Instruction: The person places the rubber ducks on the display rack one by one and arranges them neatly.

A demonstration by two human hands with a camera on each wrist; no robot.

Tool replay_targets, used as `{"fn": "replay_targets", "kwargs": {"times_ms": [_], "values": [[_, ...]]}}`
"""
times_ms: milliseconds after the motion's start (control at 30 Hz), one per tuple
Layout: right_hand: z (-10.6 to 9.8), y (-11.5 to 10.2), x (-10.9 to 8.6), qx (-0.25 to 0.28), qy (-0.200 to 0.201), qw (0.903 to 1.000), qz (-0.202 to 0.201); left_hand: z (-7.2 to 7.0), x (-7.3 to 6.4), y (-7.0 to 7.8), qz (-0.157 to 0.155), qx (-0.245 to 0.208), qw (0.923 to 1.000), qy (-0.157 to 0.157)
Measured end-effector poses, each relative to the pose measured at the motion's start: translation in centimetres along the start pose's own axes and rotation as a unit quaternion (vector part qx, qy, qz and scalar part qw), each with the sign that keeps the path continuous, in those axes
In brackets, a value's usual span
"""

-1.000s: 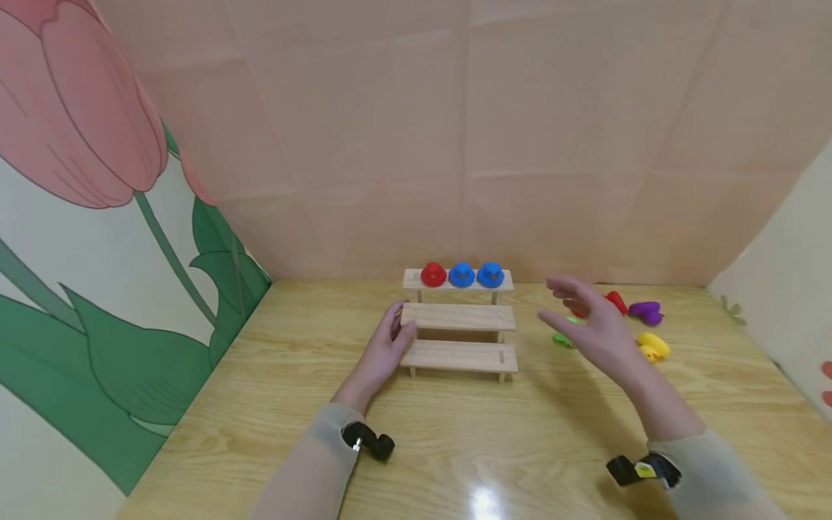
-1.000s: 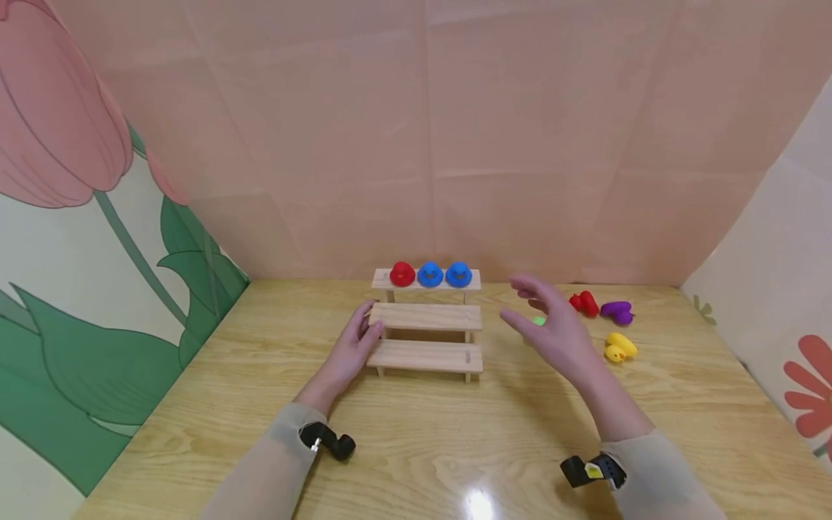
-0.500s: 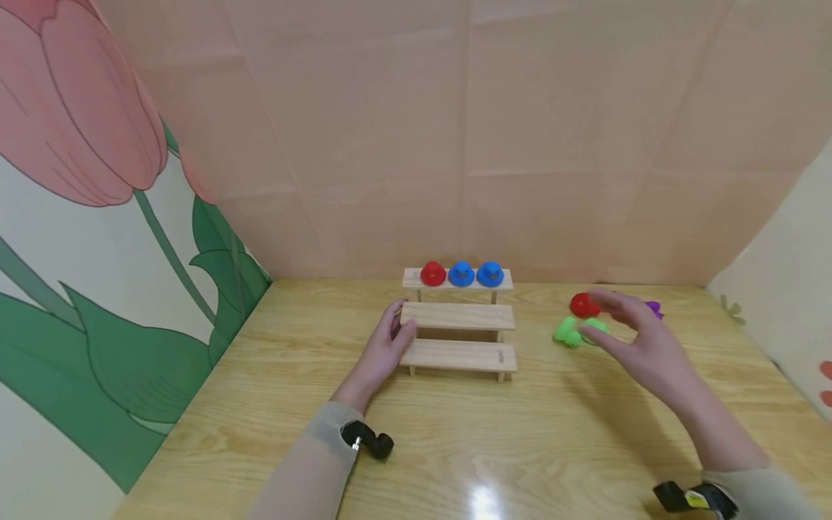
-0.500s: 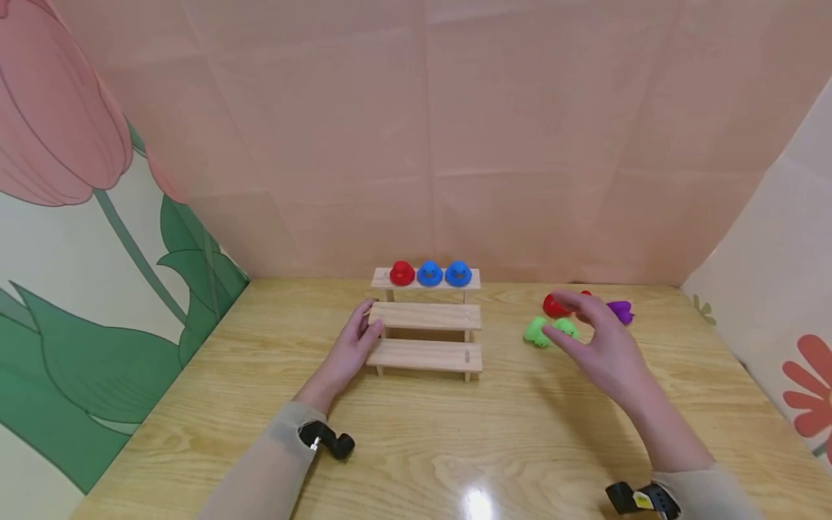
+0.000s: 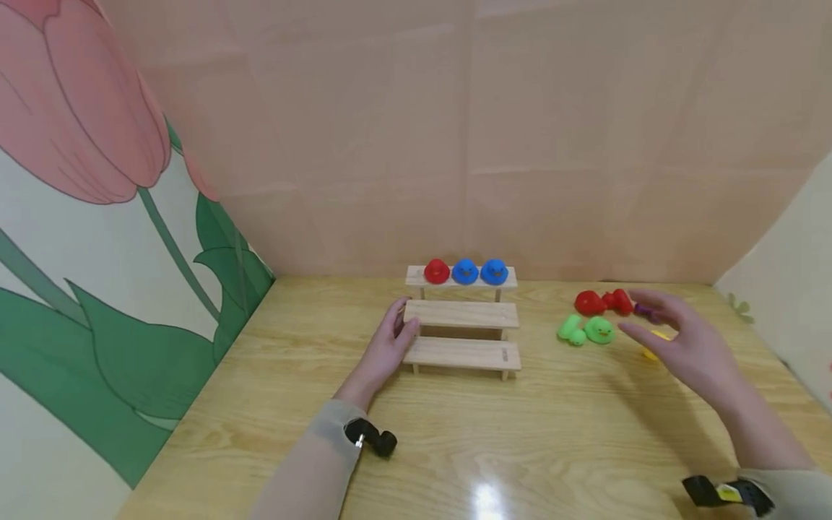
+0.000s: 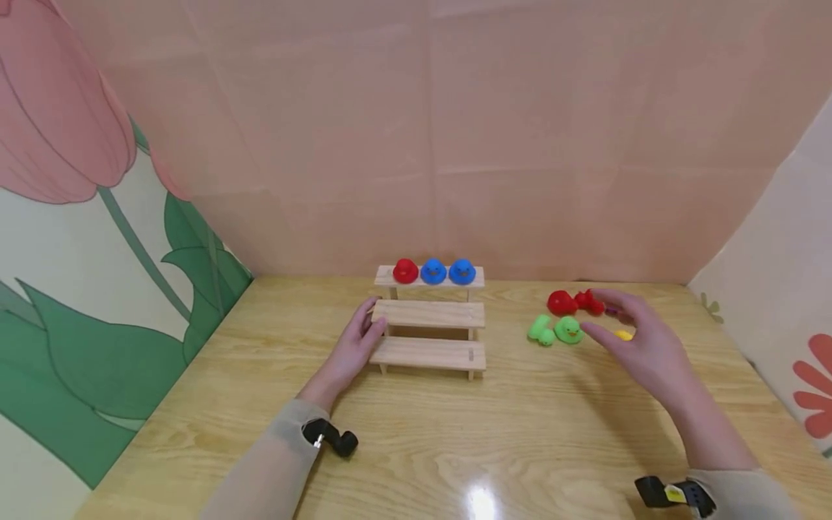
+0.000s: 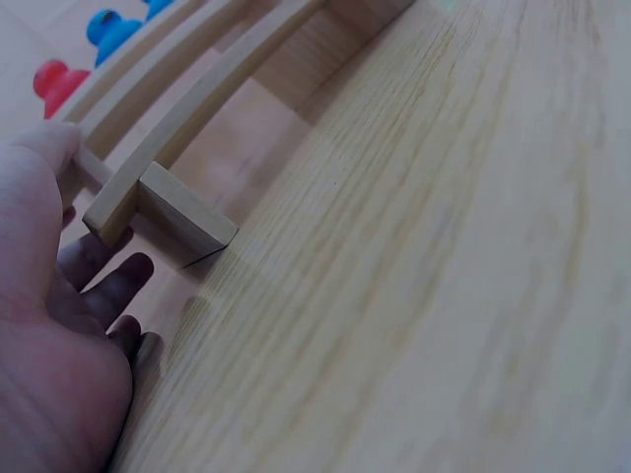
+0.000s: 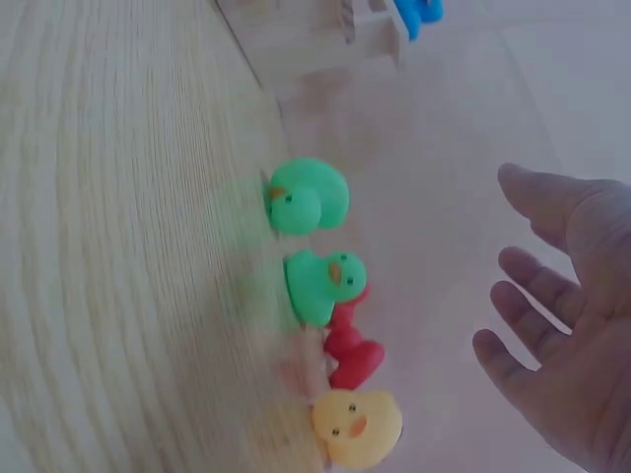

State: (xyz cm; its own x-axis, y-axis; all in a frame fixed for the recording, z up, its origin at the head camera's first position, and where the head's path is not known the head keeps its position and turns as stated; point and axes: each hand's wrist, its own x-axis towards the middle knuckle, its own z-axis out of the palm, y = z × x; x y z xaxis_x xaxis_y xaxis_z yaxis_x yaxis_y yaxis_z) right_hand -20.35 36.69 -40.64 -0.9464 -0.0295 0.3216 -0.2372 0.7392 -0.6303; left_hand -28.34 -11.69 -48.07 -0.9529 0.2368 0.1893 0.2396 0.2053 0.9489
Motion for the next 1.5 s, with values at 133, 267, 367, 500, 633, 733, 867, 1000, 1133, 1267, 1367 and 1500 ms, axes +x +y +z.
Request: {"fn": "replay_targets", "kwargs": {"times_ms": [133,267,367,500,633,733,867,1000,1133,1267,1367,1500], "values": [[-0.5,1.4,0.1,0.009,0.003,0.9999,0.003,0.0,0.2,0.0,0.005,-0.002,1.0000,-0.002],[-1.0,2.6,0.0,0.026,-0.010,0.9994,0.020,0.0,0.3,0.1,0.005,0.000,1.0000,-0.003],[-1.2,3.4,-0.1,0.027,-0.019,0.9989,0.035,0.1,0.4,0.1,0.005,0.003,1.0000,-0.005],[-1.4,4.5,-0.1,0.024,-0.027,0.9980,0.052,0.1,0.4,0.1,0.008,0.002,0.9999,-0.009],[-1.4,5.3,-0.1,0.025,-0.034,0.9974,0.059,0.1,0.4,0.1,0.007,-0.002,0.9999,-0.009],[-1.3,5.8,-0.2,0.024,-0.040,0.9968,0.065,0.1,0.4,0.1,0.007,-0.004,0.9999,-0.008],[-1.1,6.7,-0.2,0.014,-0.052,0.9955,0.078,0.0,0.4,0.1,0.008,-0.002,0.9999,-0.008],[-0.9,7.5,-0.3,0.010,-0.063,0.9945,0.083,0.0,0.3,0.0,0.009,-0.003,0.9999,-0.008],[-0.8,8.1,-0.5,0.008,-0.075,0.9932,0.088,0.1,0.3,-0.2,0.009,-0.005,0.9999,-0.008],[-0.7,8.6,-0.4,0.009,-0.092,0.9910,0.097,0.0,0.3,-0.2,0.006,-0.005,0.9999,-0.007],[-0.7,9.0,-0.4,0.012,-0.099,0.9898,0.101,0.0,0.2,-0.2,0.006,-0.005,0.9999,-0.007],[-0.7,9.7,-0.6,0.011,-0.115,0.9879,0.104,-0.1,0.2,-0.2,0.008,-0.005,0.9999,-0.010]]}}
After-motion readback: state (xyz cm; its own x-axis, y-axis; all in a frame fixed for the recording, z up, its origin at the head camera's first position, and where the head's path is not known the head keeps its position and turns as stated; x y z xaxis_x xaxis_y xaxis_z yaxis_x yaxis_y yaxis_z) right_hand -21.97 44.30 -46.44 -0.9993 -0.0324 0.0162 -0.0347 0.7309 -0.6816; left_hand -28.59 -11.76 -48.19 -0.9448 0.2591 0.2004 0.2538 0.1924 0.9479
